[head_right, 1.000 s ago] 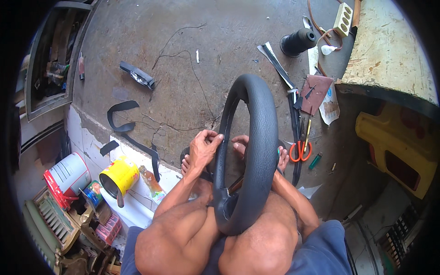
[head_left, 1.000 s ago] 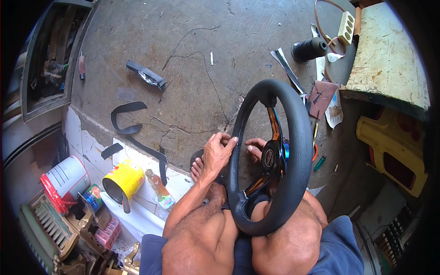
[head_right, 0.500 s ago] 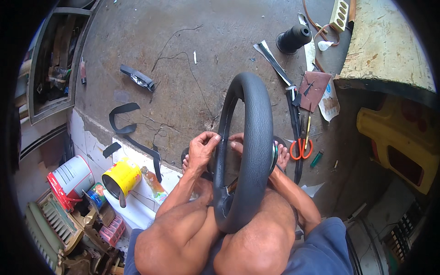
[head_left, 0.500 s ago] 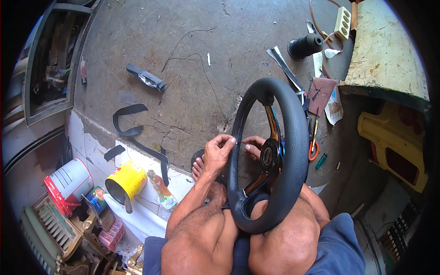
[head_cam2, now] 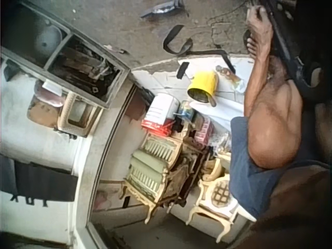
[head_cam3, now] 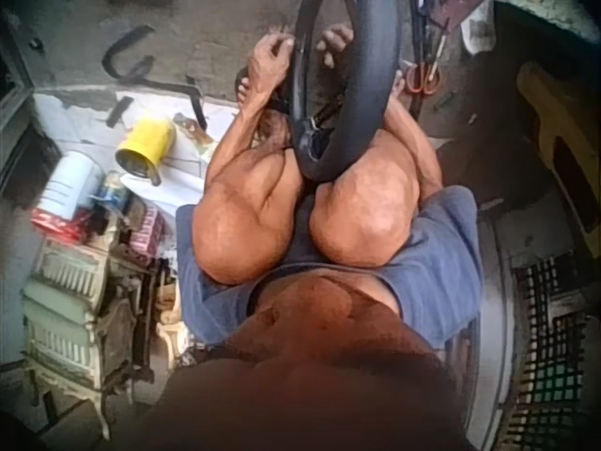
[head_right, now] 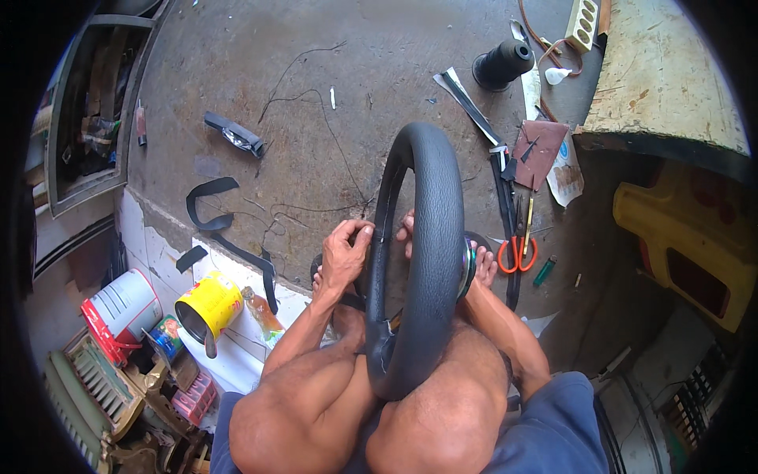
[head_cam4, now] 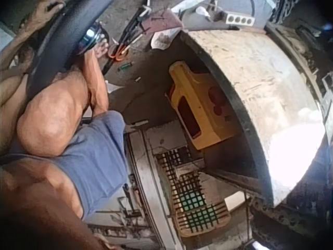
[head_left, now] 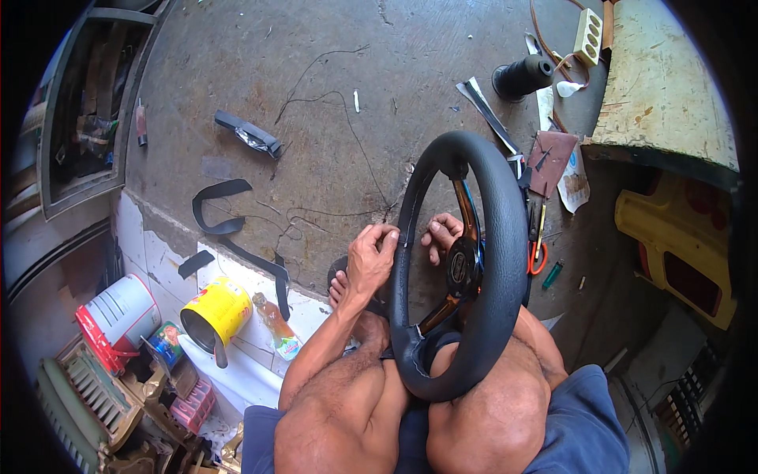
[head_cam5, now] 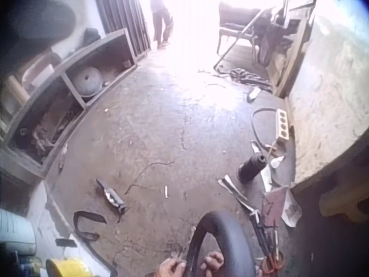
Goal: The person sews a cover onto a steering wheel by hand, pulling a thread through pre-punched holes in the leather material while sitting on the floor.
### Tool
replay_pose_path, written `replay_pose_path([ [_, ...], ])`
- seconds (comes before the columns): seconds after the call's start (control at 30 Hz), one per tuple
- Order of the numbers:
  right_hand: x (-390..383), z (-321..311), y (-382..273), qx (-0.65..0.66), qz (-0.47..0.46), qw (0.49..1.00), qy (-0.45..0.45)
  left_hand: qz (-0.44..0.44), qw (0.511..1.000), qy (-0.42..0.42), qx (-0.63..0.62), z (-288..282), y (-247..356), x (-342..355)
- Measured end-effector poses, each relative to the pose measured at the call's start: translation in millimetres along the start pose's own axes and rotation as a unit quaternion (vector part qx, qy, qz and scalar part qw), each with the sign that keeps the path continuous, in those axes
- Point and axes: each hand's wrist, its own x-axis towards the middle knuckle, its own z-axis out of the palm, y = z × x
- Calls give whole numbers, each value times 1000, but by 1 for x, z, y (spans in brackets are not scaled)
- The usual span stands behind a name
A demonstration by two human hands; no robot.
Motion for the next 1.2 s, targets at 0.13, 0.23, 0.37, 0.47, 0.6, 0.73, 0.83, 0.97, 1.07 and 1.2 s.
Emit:
replay_pose_path([
  [0.13, 9, -9, 11, -7, -4, 1000, 15, 69, 997, 30, 19, 2, -1, -6],
  [0.23, 17, -22, 19, 3, 7, 1000, -3, 208, 972, -11, 110, 0, 3, -4],
  [0.37, 13, -7, 12, 22, 14, 1000, 0, 290, 942, -29, 167, -9, -18, 10],
  [0.47, 14, -8, 11, 29, 3, 1000, 6, 353, 913, -34, 200, -9, -22, 17],
  [0.6, 8, -3, 0, 23, 8, 1000, 5, 346, 912, -41, 214, -11, -23, 15],
  [0.73, 8, -2, -3, 2, 13, 1000, 8, 309, 926, -49, 212, -14, -29, 0],
  [0.83, 10, -8, 5, 0, 8, 1000, 1, 283, 943, -26, 173, -13, -28, -2],
  [0.97, 6, -11, 3, 5, 5, 999, -34, 246, 957, -19, 155, -9, -29, -1],
  [1.07, 4, -9, 6, 46, 5, 998, -41, 244, 960, -15, 137, -10, -32, -2],
  [1.2, 17, -19, 22, 81, -19, 996, -14, 223, 966, 2, 130, -5, -35, -3],
])
